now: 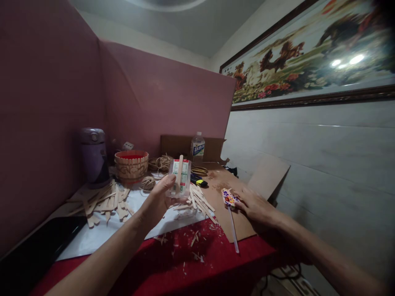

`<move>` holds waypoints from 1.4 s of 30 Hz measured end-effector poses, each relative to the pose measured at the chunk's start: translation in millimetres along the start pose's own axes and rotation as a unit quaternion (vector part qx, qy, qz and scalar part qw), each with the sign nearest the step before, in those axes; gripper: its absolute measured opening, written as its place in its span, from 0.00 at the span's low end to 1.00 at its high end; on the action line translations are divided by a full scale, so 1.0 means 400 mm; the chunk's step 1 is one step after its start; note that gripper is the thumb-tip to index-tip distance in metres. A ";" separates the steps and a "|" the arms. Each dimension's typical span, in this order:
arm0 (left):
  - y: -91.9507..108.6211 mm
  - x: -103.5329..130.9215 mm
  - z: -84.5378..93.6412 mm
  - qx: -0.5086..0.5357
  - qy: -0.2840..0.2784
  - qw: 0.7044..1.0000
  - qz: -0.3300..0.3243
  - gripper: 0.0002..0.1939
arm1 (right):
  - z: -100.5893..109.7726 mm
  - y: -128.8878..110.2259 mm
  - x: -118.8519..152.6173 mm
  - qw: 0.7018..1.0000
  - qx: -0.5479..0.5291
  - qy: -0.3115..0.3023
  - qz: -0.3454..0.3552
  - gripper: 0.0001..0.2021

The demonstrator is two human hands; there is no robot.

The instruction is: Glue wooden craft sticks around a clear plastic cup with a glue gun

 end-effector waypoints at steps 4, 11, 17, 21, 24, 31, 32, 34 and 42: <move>0.012 -0.002 0.006 0.010 0.034 0.998 -0.048 0.18 | 0.040 -0.113 -0.056 0.996 -0.055 0.072 -0.011 0.15; 0.037 -0.009 0.018 0.024 0.096 0.991 -0.092 0.20 | -0.042 -0.261 -0.179 0.995 -0.089 0.020 -0.045 0.14; 0.036 -0.009 0.018 0.034 0.100 0.991 -0.083 0.19 | -0.116 -0.314 -0.238 0.993 -0.035 -0.036 -0.111 0.16; 0.032 -0.009 0.020 0.026 0.095 0.991 -0.089 0.18 | -0.113 -0.333 -0.240 0.990 -0.014 -0.053 -0.133 0.14; 0.029 -0.010 0.021 0.016 0.092 0.992 -0.088 0.18 | -0.105 -0.321 -0.243 0.989 -0.024 -0.063 -0.128 0.13; 0.026 -0.003 0.015 0.007 0.085 0.993 -0.083 0.16 | -0.106 -0.329 -0.234 0.991 -0.035 -0.067 -0.108 0.13; 0.025 -0.003 0.014 0.006 0.085 0.993 -0.082 0.16 | -0.109 -0.337 -0.231 0.991 -0.036 -0.068 -0.107 0.12; 0.024 -0.003 0.014 0.002 0.085 0.993 -0.080 0.17 | -0.114 -0.345 -0.230 0.991 -0.044 -0.063 -0.107 0.11; 0.024 -0.005 0.019 0.001 0.087 0.993 -0.085 0.18 | -0.077 -0.304 -0.227 0.971 -0.199 0.000 -0.132 0.08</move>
Point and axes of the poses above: each hand's wrist, its own x-axis away from the middle knuckle, its own z-axis out of the back of the hand, y = z × x, the point moved 5 cm from there along -x, towards the middle knuckle, and after that the axes turned 15 degrees about y, right-handed, at the moved point
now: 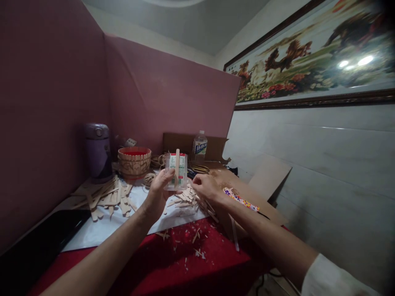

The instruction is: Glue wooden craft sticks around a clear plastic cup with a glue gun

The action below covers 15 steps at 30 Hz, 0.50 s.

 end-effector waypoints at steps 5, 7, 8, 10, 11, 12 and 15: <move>0.001 -0.001 -0.003 0.005 0.002 1.000 0.001 0.20 | 0.057 -0.014 0.053 0.987 -0.144 -0.061 -0.040 0.06; 0.002 -0.001 -0.003 0.005 0.005 1.000 0.000 0.20 | 0.076 -0.021 0.077 0.960 -0.251 -0.097 -0.071 0.03; 0.002 -0.001 -0.003 0.004 0.004 1.000 -0.001 0.20 | 0.083 -0.023 0.088 0.942 -0.303 -0.112 -0.089 0.04; 0.002 -0.001 -0.003 0.001 0.002 1.000 -0.003 0.20 | 0.093 -0.026 0.105 0.907 -0.380 -0.135 -0.122 0.11; 0.002 -0.001 -0.003 -0.001 -0.001 1.000 -0.003 0.21 | 0.097 -0.027 0.112 0.897 -0.398 -0.142 -0.133 0.14; 0.001 -0.001 -0.003 -0.003 -0.004 1.000 -0.003 0.21 | 0.099 -0.028 0.117 0.889 -0.410 -0.145 -0.143 0.17; -0.001 -0.001 -0.004 -0.004 -0.015 1.000 0.000 0.21 | 0.098 -0.029 0.131 0.872 -0.433 -0.152 -0.173 0.18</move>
Point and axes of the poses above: each hand's wrist, its own x-axis away from the middle knuckle, its own z-axis out of the back of the hand, y = z × x, the point moved 5 cm from there along -x, towards the middle knuckle, and after that the axes turned 15 degrees about y, right-handed, at the moved point
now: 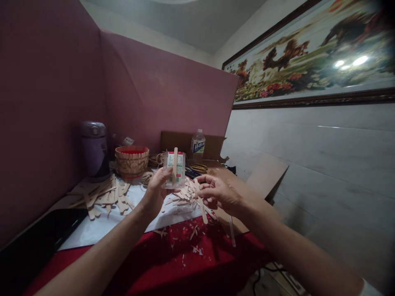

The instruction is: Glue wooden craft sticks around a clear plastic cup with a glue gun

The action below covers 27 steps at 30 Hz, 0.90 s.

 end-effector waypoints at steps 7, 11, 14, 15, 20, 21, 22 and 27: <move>-0.002 -0.002 0.001 -0.011 0.010 1.000 0.001 0.20 | 0.005 0.025 -0.009 0.999 -0.009 0.008 0.034 0.15; -0.005 -0.003 0.001 -0.009 0.014 1.000 0.004 0.20 | 0.005 0.028 -0.010 0.997 -0.043 0.005 0.061 0.18; -0.009 -0.004 0.003 -0.008 0.011 1.000 0.008 0.20 | 0.004 0.022 -0.005 0.992 -0.064 0.020 0.104 0.18; -0.011 -0.004 0.004 -0.008 0.008 1.000 0.008 0.20 | 0.005 0.021 -0.002 0.991 -0.073 0.026 0.114 0.18; -0.019 -0.002 0.001 -0.026 -0.006 1.000 0.015 0.22 | 0.006 0.013 0.009 0.988 -0.105 0.024 0.114 0.20; -0.020 -0.001 0.000 -0.029 -0.007 0.999 0.017 0.22 | 0.008 0.010 0.010 0.987 -0.105 0.025 0.116 0.19; -0.020 0.000 -0.001 -0.032 -0.007 0.999 0.018 0.22 | 0.010 0.008 0.011 0.987 -0.104 0.027 0.119 0.18; -0.020 0.005 -0.004 -0.039 -0.008 0.999 0.025 0.21 | 0.019 0.011 0.009 0.988 -0.086 0.049 0.122 0.17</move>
Point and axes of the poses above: each hand's wrist, its own x-axis away from the middle knuckle, its own z-axis out of the back of the hand, y = z × x, the point moved 5 cm from there along -x, towards the middle knuckle, and after that the axes turned 15 degrees about y, right-handed, at the moved point
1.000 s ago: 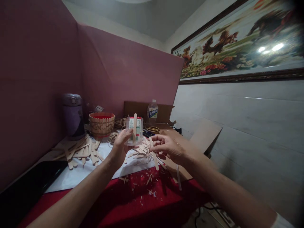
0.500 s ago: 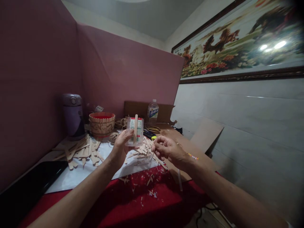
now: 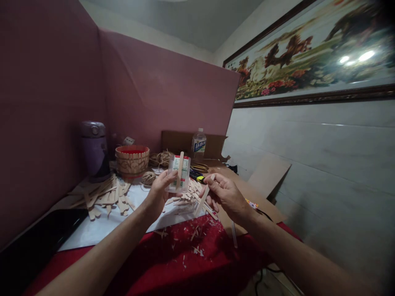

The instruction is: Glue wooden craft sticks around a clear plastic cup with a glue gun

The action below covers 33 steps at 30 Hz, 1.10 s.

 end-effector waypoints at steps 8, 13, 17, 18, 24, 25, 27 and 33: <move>-0.006 -0.001 -0.004 -0.030 -0.019 0.999 0.001 0.23 | 0.007 -0.001 0.018 0.996 0.068 0.049 -0.004 0.18; -0.016 0.001 -0.006 -0.049 -0.031 0.998 0.008 0.24 | 0.007 -0.014 0.031 0.996 0.068 0.064 -0.001 0.19; -0.020 0.007 -0.010 -0.059 -0.041 0.997 0.018 0.21 | 0.005 -0.025 0.037 0.996 0.051 0.068 0.005 0.19; -0.020 0.008 -0.011 -0.060 -0.042 0.997 0.019 0.21 | 0.005 -0.028 0.038 0.997 0.048 0.067 0.007 0.18; -0.026 0.005 -0.012 -0.037 -0.054 0.998 0.027 0.22 | 0.007 -0.037 0.040 0.996 0.059 0.066 -0.001 0.19; -0.031 0.002 -0.011 -0.035 -0.056 0.997 0.032 0.22 | 0.007 -0.037 0.039 0.996 0.062 0.063 -0.004 0.20; -0.045 -0.007 -0.003 -0.048 -0.051 0.997 0.043 0.24 | 0.008 -0.037 0.038 0.996 0.067 0.066 -0.001 0.20; -0.067 -0.031 0.022 -0.191 0.000 0.981 -0.007 0.30 | 0.014 -0.031 0.036 0.993 0.046 0.107 -0.019 0.17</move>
Point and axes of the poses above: each hand's wrist, its own x-axis away from the middle knuckle, its own z-axis out of the back of the hand, y = z × x, the point moved 5 cm from there along -x, towards the middle knuckle, and after that the axes turned 15 degrees about y, right-handed, at the moved point
